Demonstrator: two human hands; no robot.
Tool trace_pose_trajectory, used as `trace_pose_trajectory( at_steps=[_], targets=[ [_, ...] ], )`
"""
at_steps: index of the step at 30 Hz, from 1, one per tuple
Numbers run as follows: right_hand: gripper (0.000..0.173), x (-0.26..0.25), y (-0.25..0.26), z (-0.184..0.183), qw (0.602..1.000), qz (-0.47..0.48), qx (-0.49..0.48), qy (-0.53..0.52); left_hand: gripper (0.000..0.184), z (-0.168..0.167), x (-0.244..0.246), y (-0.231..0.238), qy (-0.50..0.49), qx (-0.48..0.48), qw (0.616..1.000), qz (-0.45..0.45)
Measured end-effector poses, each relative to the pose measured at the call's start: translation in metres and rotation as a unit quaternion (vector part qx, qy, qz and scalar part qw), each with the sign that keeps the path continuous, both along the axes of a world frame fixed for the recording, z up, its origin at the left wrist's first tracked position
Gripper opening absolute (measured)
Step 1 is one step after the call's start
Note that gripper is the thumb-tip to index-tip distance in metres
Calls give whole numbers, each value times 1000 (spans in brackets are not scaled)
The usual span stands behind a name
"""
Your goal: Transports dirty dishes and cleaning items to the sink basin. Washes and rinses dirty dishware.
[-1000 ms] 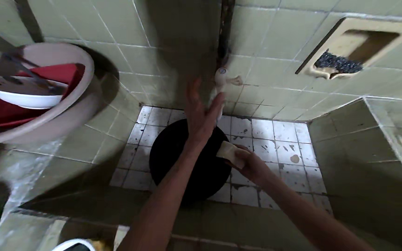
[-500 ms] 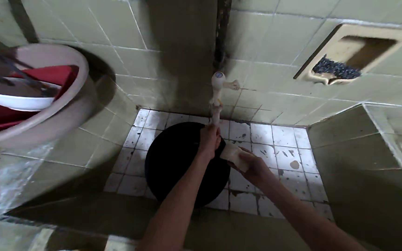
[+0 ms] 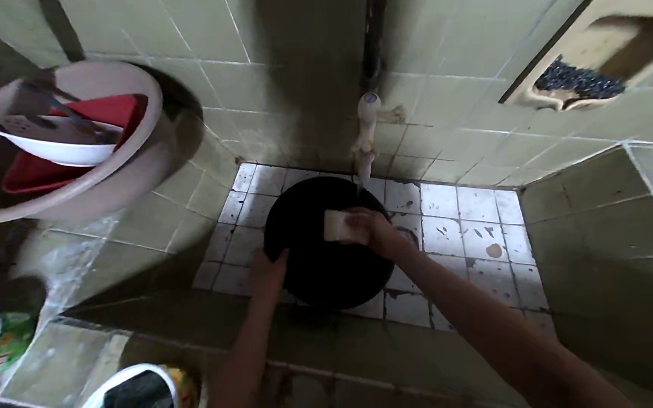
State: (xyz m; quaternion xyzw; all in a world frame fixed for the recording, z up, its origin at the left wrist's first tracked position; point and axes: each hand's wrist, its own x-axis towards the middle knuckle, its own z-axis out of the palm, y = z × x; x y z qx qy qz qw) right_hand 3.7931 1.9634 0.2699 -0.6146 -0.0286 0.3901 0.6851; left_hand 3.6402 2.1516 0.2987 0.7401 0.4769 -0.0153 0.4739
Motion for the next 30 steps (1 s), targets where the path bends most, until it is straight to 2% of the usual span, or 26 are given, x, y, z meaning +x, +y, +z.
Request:
trace_pose_trajectory(
  at_steps=[3,5,7,9,10,12,13,15,17,18,20,22,23,24,26,28,30],
  targets=[
    [29,-35,7,-4,993,68,-74,-65,46,13,14,-24,-131,71,988,-35],
    [34,-61,23,11,993,101,-41,-53,41,11,32,-32,-186,87,978,-40],
    [39,-84,44,25,996,86,14,-3,39,16,42,-38,-206,110,969,-75],
    [49,-97,44,28,995,88,37,-2,36,26,43,-41,-229,149,954,-120],
    [57,-99,36,18,993,109,40,-33,34,25,45,-41,-247,152,950,-119],
    [56,-102,4,-14,966,203,-24,-155,31,12,50,-36,-279,151,942,-108],
    [53,-96,-19,-35,933,274,-92,-216,34,11,50,-35,-287,155,937,-122],
    [48,-64,-64,-76,821,408,-220,-333,39,15,47,-36,-285,158,930,-171],
    [47,-12,-88,-91,711,468,-290,-437,42,19,50,-36,-274,137,930,-203],
    [46,14,-92,-92,671,464,-312,-488,45,19,51,-36,-268,128,931,-214],
    [48,61,-87,-97,609,392,-317,-612,48,20,52,-35,-249,125,934,-223],
    [54,77,-72,-104,545,315,-368,-685,46,16,51,-34,-254,140,933,-211],
    [56,66,-66,-114,556,261,-394,-684,45,13,49,-37,-263,151,931,-205],
    [59,42,-58,-124,597,219,-419,-648,43,12,48,-41,-271,162,928,-198],
    [70,-21,-35,-132,715,179,-442,-512,42,13,47,-47,-278,170,927,-187],
    [67,-77,-10,-99,817,231,-401,-345,42,14,44,-50,-288,172,924,-185],
    [46,-98,13,-35,880,276,-279,-267,39,13,44,-50,-307,150,925,-164]
  ],
)
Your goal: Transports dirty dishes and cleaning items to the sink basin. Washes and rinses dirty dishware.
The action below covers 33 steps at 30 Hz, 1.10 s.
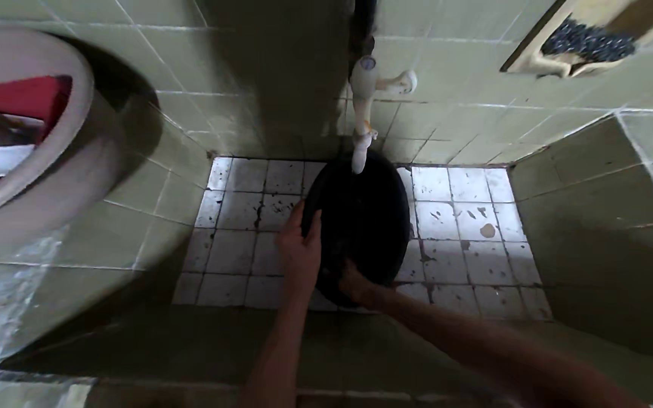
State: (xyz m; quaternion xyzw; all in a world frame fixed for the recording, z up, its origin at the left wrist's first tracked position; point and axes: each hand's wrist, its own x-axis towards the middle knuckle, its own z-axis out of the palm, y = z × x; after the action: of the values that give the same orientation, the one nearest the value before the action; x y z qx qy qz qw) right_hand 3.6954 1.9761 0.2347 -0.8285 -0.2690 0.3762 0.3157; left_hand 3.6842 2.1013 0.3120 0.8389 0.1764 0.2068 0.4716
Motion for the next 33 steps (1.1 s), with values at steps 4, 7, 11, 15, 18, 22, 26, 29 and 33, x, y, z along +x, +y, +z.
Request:
trace_pose_trajectory(
  at_steps=[4,7,11,15,18,22,26,29,33],
  targets=[
    [47,8,27,78,910,-182,270,257,37,5,7,7,44,-157,980,118],
    [53,5,39,61,914,-152,353,133,63,9,13,11,96,-264,941,187],
    [58,7,53,29,914,-119,385,-55,62,7,16,8,109,-241,947,181],
    [54,28,59,11,883,-67,421,-199,64,3,20,7,82,-217,955,184],
    [52,35,65,19,878,-70,434,-188,65,0,19,7,68,-231,949,201],
    [39,76,80,17,840,14,435,-324,50,1,17,8,54,-152,969,188],
    [53,131,89,-16,853,-17,345,-391,26,2,15,1,85,-54,979,175],
    [74,153,64,-42,893,-123,129,-414,19,1,15,0,90,-34,981,170],
    [71,152,-19,-72,903,-172,-55,-389,21,0,14,-3,50,-28,989,136]
  ],
)
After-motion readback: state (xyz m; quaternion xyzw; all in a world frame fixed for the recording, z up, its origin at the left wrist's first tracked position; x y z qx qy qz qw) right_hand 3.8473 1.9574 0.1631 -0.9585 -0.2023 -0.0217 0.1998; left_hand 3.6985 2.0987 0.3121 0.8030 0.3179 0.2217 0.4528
